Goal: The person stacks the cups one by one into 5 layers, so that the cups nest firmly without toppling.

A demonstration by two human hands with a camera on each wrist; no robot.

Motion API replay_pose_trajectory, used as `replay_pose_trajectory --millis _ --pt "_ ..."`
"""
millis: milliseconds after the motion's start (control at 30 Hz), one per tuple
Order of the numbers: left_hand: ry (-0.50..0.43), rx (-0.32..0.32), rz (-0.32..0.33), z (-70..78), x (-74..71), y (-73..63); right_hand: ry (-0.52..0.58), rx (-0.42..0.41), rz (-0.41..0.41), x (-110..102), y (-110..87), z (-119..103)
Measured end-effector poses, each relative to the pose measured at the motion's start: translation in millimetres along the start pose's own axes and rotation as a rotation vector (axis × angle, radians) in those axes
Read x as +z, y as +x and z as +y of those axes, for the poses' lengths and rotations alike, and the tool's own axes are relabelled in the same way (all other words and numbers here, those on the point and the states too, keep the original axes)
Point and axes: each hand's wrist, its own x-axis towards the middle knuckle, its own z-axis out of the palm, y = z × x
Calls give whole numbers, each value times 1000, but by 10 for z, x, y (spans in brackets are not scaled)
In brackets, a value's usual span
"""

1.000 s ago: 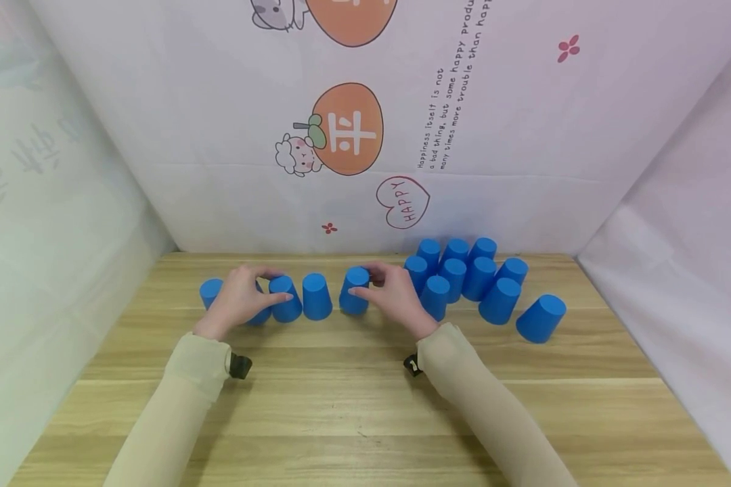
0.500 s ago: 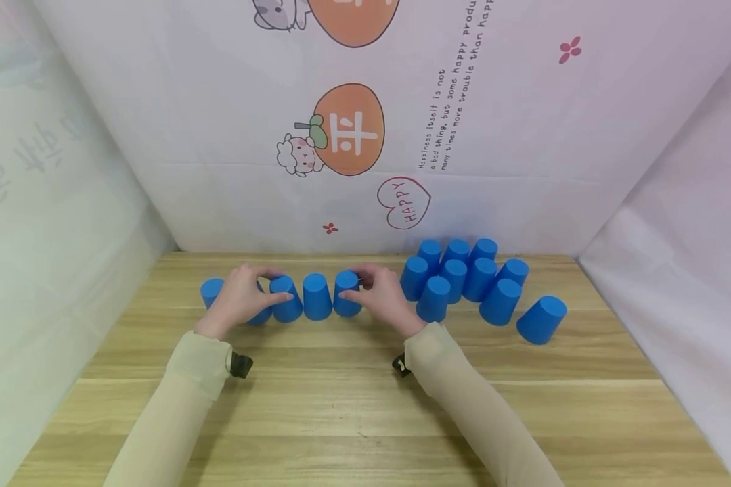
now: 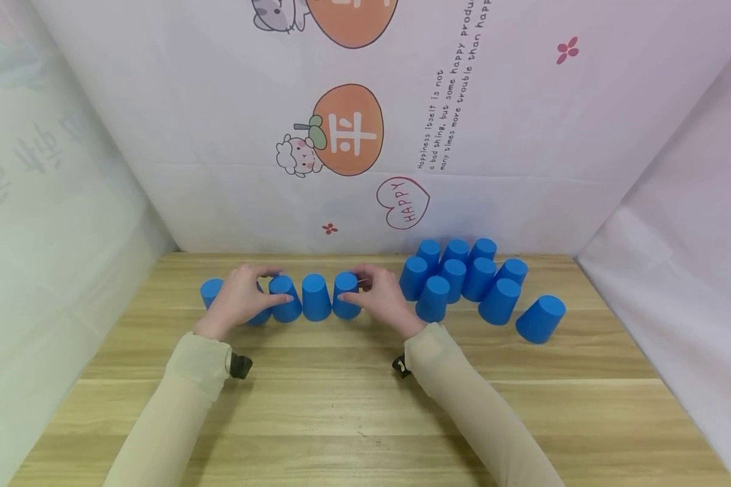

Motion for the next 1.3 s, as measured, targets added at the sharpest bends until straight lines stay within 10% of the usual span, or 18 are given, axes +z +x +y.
replay_pose_trajectory --millis 533,1300 --pt "-56 119 127 490 51 -20 0 0 100 -519 -188 -86" --pt "-313 255 109 1188 948 -14 -103 63 281 -1693 -958 142"
